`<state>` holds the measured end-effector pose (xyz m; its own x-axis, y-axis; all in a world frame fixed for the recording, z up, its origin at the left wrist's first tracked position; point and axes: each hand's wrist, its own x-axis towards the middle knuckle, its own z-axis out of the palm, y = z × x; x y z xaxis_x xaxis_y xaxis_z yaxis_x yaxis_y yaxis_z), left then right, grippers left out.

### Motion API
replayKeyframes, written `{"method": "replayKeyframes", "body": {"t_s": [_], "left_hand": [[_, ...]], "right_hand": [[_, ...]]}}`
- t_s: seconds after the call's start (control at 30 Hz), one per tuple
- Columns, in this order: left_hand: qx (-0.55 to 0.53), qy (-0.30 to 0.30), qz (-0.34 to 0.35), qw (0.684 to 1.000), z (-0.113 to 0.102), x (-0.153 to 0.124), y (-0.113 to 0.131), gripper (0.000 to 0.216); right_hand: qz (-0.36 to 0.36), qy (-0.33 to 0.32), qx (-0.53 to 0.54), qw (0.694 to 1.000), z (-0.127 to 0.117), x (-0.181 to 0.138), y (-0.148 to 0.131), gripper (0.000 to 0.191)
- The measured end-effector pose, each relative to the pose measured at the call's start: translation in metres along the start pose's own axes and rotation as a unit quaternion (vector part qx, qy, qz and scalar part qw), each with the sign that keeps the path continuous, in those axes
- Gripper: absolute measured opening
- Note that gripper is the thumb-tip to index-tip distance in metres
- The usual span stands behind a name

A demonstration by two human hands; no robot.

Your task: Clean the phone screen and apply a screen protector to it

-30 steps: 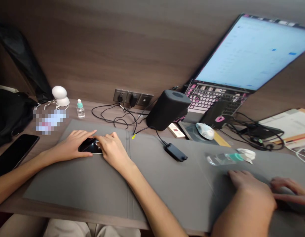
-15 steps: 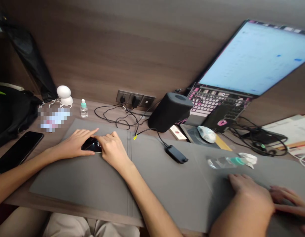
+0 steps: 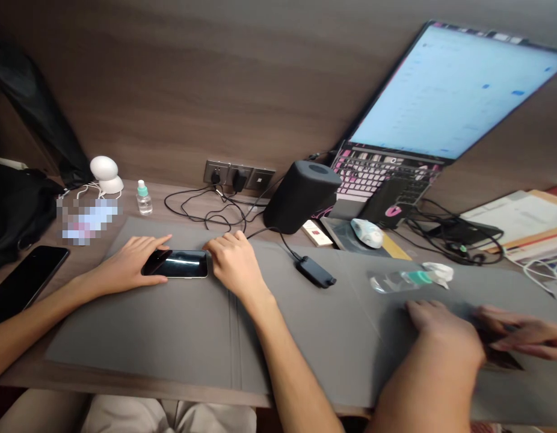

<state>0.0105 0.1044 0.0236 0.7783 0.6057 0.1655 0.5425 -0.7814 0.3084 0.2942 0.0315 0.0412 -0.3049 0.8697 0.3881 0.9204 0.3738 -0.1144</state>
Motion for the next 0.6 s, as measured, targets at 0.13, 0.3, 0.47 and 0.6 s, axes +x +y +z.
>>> {"method": "replayKeyframes", "body": {"t_s": [0.13,0.3,0.47,0.6], "left_hand": [[-0.004,0.003,0.005,1.0,0.001,-0.0001,0.0006,0.088],[-0.01,0.003,0.0,1.0,0.0034,-0.0007,0.0001,0.088],[-0.014,-0.003,-0.019,1.0,0.0026,-0.0007,0.0013,0.09],[-0.016,-0.004,-0.021,1.0,0.0023,-0.0002,0.0018,0.089]], "right_hand": [[0.017,-0.005,0.034,0.999,0.0034,0.0013,-0.0046,0.021],[0.006,-0.043,0.07,0.997,0.0081,0.0011,-0.0064,0.021],[0.003,-0.039,0.08,0.996,0.0085,-0.0001,-0.0078,0.021],[0.011,-0.056,0.113,0.992,0.0046,-0.0007,-0.0094,0.021]]}}
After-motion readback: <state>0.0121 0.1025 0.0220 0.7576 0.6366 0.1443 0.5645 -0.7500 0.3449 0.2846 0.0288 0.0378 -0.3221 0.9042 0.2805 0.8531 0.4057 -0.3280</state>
